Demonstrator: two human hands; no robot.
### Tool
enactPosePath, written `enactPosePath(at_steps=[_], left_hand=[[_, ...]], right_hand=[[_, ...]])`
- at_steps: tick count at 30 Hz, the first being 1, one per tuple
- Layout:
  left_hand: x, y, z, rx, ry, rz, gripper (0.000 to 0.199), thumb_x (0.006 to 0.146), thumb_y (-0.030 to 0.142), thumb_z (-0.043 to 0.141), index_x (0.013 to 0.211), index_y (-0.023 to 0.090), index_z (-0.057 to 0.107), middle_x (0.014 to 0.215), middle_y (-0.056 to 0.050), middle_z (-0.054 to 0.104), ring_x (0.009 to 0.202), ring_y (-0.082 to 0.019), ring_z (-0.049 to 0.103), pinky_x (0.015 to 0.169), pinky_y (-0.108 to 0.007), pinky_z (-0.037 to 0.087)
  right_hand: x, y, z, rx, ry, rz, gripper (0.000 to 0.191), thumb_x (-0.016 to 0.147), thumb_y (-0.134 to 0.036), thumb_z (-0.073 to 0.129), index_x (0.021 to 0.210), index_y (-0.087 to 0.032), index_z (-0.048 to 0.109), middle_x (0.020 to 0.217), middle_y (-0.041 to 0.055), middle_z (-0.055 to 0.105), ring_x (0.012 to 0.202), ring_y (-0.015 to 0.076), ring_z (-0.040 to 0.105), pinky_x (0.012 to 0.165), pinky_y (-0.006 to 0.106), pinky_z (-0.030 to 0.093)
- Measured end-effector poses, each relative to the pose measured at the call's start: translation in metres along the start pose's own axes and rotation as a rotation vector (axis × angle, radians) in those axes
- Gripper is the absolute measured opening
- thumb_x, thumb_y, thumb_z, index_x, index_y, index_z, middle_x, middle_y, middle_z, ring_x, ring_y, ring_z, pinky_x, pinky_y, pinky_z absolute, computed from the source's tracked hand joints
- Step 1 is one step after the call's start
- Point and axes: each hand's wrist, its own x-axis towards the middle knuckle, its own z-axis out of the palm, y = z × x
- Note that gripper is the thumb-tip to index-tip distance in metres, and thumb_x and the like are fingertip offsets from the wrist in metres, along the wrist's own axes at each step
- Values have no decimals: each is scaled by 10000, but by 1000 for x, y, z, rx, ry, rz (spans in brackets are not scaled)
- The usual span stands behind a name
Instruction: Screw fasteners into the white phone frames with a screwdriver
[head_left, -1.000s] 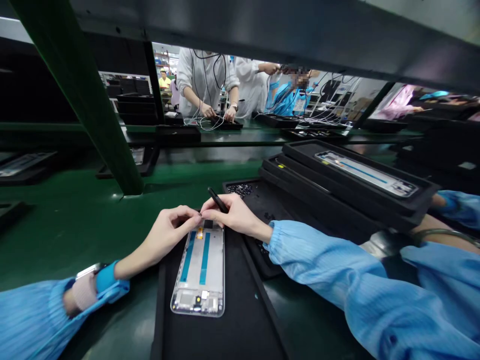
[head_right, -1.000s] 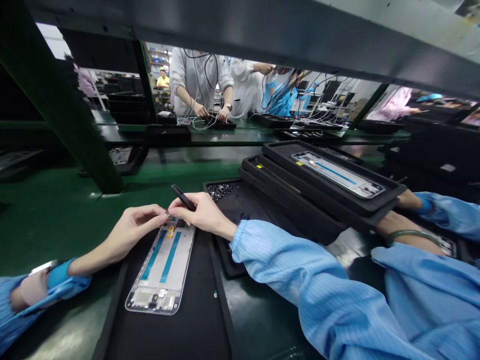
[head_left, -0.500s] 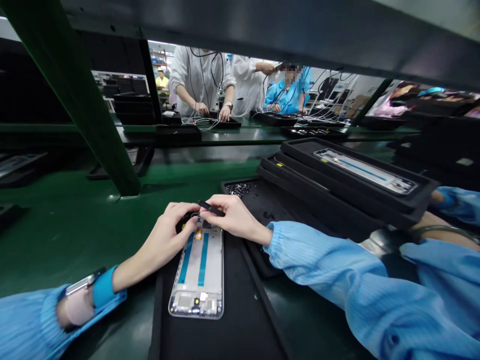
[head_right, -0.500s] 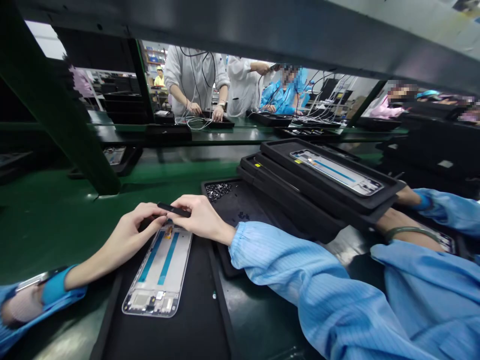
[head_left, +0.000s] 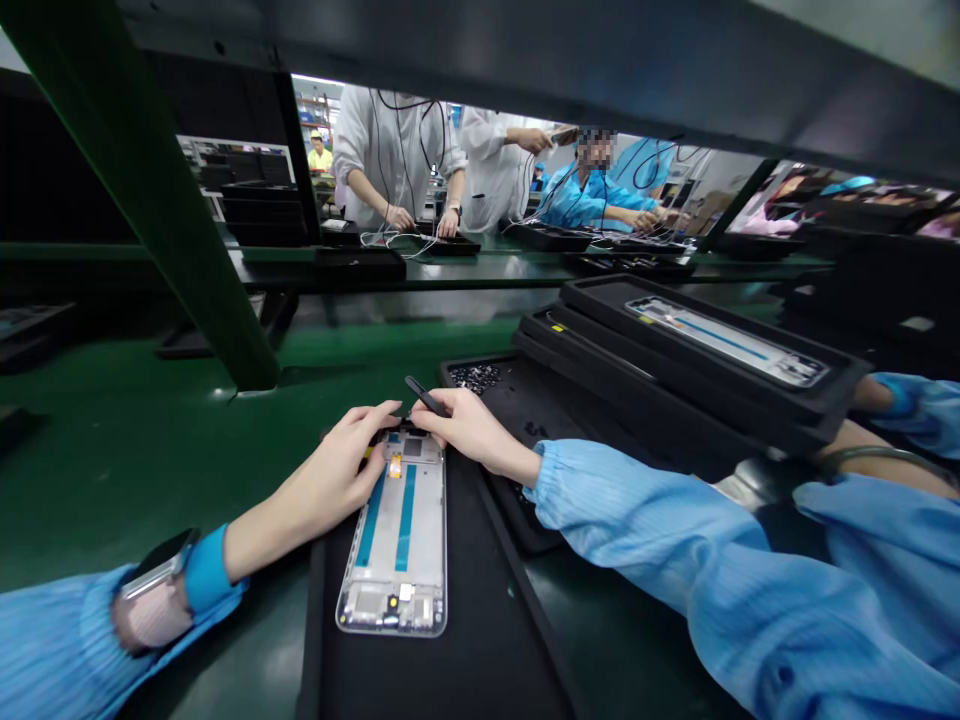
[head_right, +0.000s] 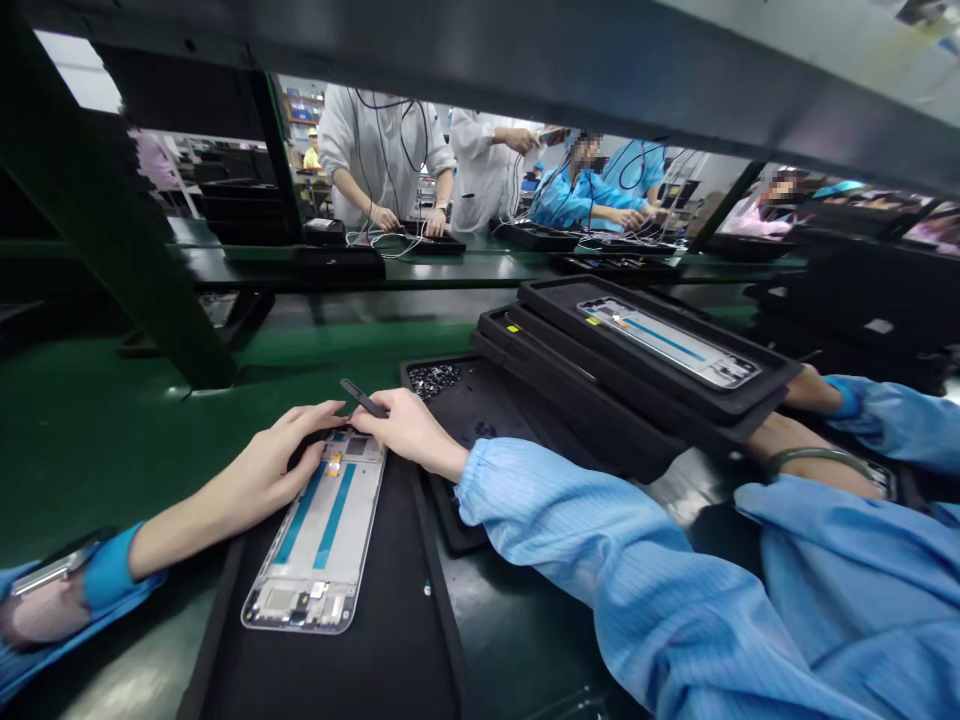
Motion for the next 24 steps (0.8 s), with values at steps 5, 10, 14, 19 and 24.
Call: enactPosePath(at_steps=[5,10,14,19,24], left_hand=[[0,0,1,-15,54,-26,400,851,184,364,1249,146,381,1135,-110,538,1105,-222,481,960,-430,429],[-2,0,-2,-36,83,-34,302,811,143,381,1105,165,444,1063,-89,534,1046,-209,494,930,-413,437],[-3,1,-3,-30,102,-53,258,797,138,386,1047,174,440,1001,-75,530,999,-209,503,893,-413,451],[-2,-2,-1,-40,97,-73,312,798,140,388,1108,166,413,1044,-84,528,1041,-210,499,924,-415,435],[-21,-5,-5,-16,6,-89,390,819,175,406,1208,194,386,1132,-78,550,1126,-219,473,967,-420,404]], right_hand=[[-1,-7,-1,-226,126,-60,141,807,-213,496,728,-138,585,598,-9,563,557,98,516,569,206,360],[-1,-4,2,-239,105,-92,127,851,-212,457,780,-144,536,598,-16,561,558,99,535,591,207,376],[-2,-3,5,-241,106,-116,117,867,-208,440,779,-156,497,589,-26,557,544,96,538,570,200,370],[-5,-5,4,-187,-18,-142,120,875,-213,445,782,-154,492,626,-12,595,581,103,574,580,199,393],[-8,-12,4,-84,-188,-193,123,880,-234,452,873,-142,533,691,6,630,622,108,602,574,191,409]])
